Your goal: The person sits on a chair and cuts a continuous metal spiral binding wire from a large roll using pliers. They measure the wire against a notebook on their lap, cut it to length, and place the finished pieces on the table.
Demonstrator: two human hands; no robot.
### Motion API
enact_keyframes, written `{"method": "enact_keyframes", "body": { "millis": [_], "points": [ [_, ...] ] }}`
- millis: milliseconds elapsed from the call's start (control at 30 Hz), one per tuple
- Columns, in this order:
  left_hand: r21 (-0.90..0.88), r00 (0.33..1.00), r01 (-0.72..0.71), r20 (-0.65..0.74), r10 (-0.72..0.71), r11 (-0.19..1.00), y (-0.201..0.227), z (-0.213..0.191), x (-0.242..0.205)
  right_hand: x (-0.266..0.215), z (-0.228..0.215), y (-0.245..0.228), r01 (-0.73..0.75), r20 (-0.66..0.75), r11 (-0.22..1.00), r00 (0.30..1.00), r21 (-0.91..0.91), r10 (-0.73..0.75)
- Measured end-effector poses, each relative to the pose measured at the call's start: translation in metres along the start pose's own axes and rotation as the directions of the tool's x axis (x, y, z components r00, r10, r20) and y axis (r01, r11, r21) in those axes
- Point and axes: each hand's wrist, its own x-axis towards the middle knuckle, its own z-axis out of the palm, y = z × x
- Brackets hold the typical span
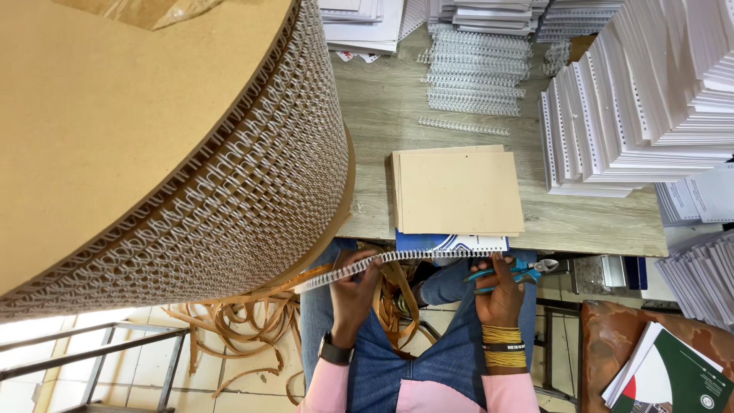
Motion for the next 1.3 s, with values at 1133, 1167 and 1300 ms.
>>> {"method": "enact_keyframes", "body": {
  "millis": [1133,1167,1300],
  "points": [
    [-0.124,0.980,0.143,0.160,-0.123,0.982,-0.005,0.047,0.020,-0.115,0.055,0.042,-0.078,0.266,0.670,0.879,-0.739,0.396],
    [-0.076,0.971,0.169,0.184,-0.152,0.983,0.002,0.047,0.019,-0.112,0.053,0.047,-0.164,0.240,0.668,0.849,-0.726,0.470],
    [-0.013,0.929,0.336,0.167,-0.329,0.942,0.002,0.048,0.023,-0.101,0.042,0.066,-0.091,0.264,0.631,0.856,-0.770,0.444]
  ]
}}
